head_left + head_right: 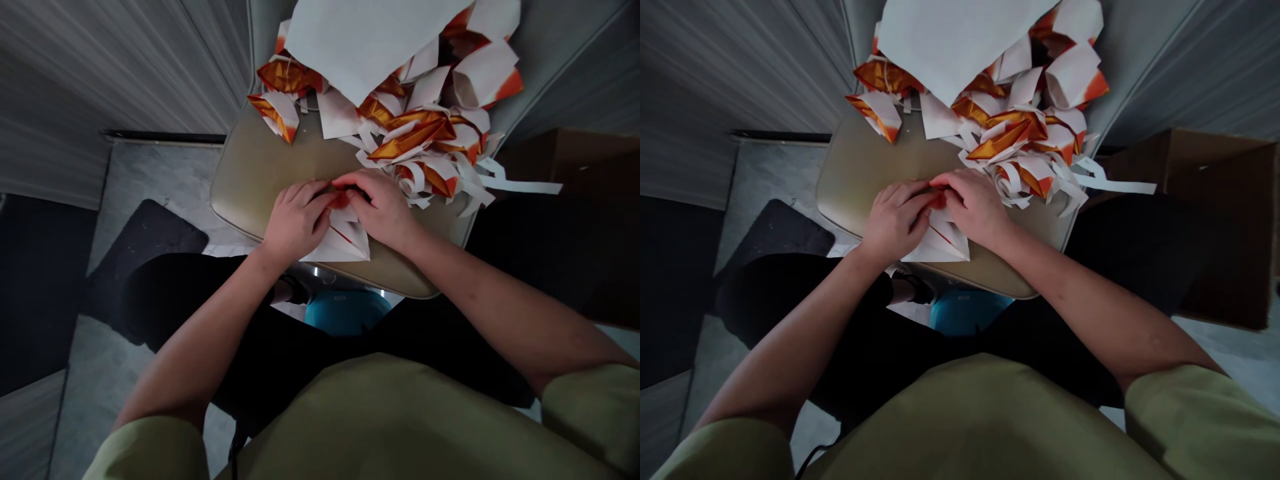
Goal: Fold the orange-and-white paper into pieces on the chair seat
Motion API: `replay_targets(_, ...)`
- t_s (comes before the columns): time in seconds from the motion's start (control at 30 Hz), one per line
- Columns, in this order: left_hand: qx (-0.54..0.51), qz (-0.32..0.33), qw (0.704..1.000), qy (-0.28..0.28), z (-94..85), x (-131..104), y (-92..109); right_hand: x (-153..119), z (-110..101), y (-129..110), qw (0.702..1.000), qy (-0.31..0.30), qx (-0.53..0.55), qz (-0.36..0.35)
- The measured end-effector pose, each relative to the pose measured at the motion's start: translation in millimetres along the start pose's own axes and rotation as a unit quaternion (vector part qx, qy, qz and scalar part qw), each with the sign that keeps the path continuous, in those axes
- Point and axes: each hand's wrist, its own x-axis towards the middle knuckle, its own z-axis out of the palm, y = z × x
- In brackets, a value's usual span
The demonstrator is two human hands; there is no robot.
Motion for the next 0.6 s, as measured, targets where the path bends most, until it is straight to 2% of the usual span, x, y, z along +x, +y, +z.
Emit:
replay_targets(0.27,-0.006,0.001,1.0,0.004,1.7,-0.8,-1.5,-0.3,-1.8,-2.2,0.995,0.019,0.074,0.056)
replay_targets(0.6,-0.001,0.005,1.0,-0.005,1.3,-0.8,-2.3,1.3,-0.4,-2.0,0.999,-0.022,-0.033,0.006)
